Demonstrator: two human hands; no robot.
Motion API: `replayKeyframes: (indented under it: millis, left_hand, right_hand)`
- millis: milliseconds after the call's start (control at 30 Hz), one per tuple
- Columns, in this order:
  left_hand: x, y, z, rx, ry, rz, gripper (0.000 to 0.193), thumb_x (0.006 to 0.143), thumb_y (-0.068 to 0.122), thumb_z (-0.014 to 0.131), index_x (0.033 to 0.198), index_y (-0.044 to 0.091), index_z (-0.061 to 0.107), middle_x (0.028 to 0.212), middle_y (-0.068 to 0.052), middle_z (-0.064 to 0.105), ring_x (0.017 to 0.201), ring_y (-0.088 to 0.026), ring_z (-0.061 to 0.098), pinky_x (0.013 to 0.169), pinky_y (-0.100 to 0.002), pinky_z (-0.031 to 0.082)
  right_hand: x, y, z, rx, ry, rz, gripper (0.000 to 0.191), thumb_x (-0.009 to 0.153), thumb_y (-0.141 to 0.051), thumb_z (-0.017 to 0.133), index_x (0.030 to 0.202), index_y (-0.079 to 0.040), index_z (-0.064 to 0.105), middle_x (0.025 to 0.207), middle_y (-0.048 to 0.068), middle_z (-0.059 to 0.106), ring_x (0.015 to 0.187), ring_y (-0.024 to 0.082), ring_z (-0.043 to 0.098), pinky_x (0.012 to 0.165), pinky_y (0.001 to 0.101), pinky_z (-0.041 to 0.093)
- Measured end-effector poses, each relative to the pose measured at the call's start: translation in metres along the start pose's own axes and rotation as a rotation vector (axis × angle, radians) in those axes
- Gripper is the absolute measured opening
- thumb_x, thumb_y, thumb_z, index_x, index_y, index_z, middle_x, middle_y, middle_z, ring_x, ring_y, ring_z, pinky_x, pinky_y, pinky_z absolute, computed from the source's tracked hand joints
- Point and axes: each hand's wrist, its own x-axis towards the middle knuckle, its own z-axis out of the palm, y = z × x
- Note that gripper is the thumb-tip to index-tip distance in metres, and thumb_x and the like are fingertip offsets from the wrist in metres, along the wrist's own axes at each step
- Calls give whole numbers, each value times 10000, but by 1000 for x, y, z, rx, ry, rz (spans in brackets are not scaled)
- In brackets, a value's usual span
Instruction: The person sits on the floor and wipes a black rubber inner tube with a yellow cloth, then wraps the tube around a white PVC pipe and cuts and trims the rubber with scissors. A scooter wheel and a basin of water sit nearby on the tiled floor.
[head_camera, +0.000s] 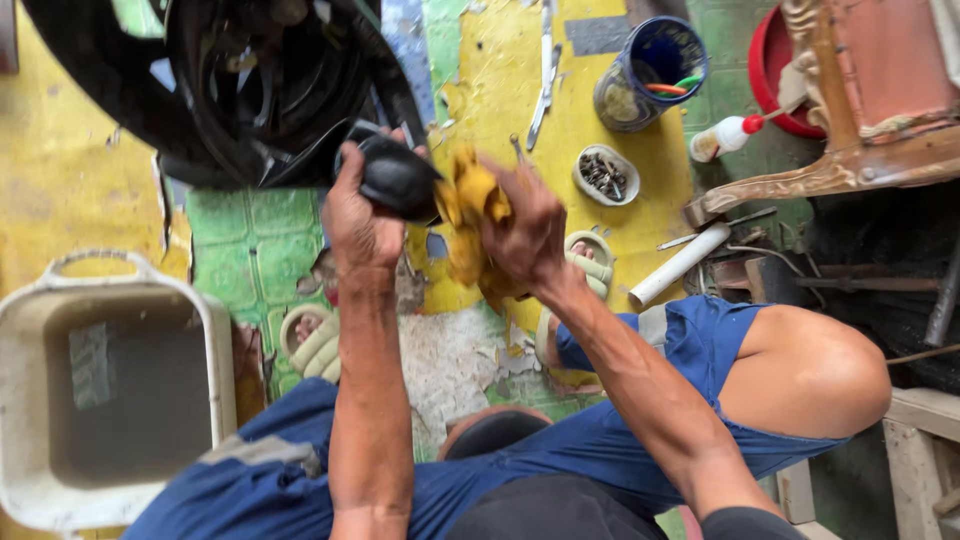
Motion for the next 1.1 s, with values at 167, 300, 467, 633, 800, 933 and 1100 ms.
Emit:
replayKeyframes:
  millis: [167, 300, 467, 633, 800, 933, 1100]
  left_hand:
    - [-10, -12, -8, 38, -127, 58, 406, 1077, 287, 546, 1344, -12, 604, 1259, -127, 688, 1132, -251, 667, 1027, -409, 518]
    - [-7, 1, -14, -67, -85, -58, 421, 1093, 327, 528, 1308, -31, 588, 1274, -162, 678, 1177, -290, 650, 1097, -451, 506]
    - [-5, 5, -8, -149, -164, -90, 406, 1092, 310, 551, 1274, -53, 566, 1265, -189, 646, 1271, -350, 617, 1157, -589, 486]
    - [-10, 16, 6, -211, 16, -80, 457, 1037, 318, 541, 1290, -63, 549, 1315, -218, 631, 1302, -360, 594, 1166, -688, 427]
    - [-22, 33, 17, -291, -33, -161, 478, 1047, 338, 525, 1320, -54, 526, 1352, -244, 593, 1334, -486, 534, 1164, -734, 386]
    - [-28, 42, 27, -224, -81, -207, 503, 1033, 354, 518, 1343, -42, 523, 1407, -307, 566, 1344, -579, 497, 1153, -709, 380]
    - [-34, 36, 43, -128, -66, -91, 543, 1021, 405, 537, 1336, -36, 518, 1372, -313, 577, 1300, -530, 551, 1141, -641, 444]
  right_hand:
    - [46, -29, 45, 61, -113, 7, 570, 881, -87, 702, 1427, -181, 572, 985, 123, 660, 753, 300, 684, 663, 400, 581]
    - [25, -34, 55, 6, -154, -15, 614, 822, -133, 762, 1406, -182, 578, 987, 127, 645, 725, 322, 675, 591, 426, 547]
    - [-25, -10, 37, -101, -163, 42, 616, 797, -46, 729, 1386, -204, 645, 1006, 122, 653, 798, 341, 699, 643, 432, 562]
    - [-57, 22, 30, 72, -193, 68, 552, 758, -201, 814, 1287, -170, 661, 1059, 154, 705, 833, 307, 734, 724, 377, 605]
    - [-48, 53, 32, 835, -77, 451, 308, 1067, -120, 666, 1363, -37, 643, 1178, 51, 733, 1041, 146, 708, 934, 298, 578]
    - [-33, 52, 33, 1129, -426, 651, 259, 1045, -104, 606, 1290, -24, 628, 1183, -12, 709, 1077, 80, 662, 971, 276, 554]
    - [-23, 38, 33, 1033, -245, 635, 235, 1020, -81, 662, 1238, 8, 657, 1125, 21, 723, 1023, 104, 674, 924, 290, 566]
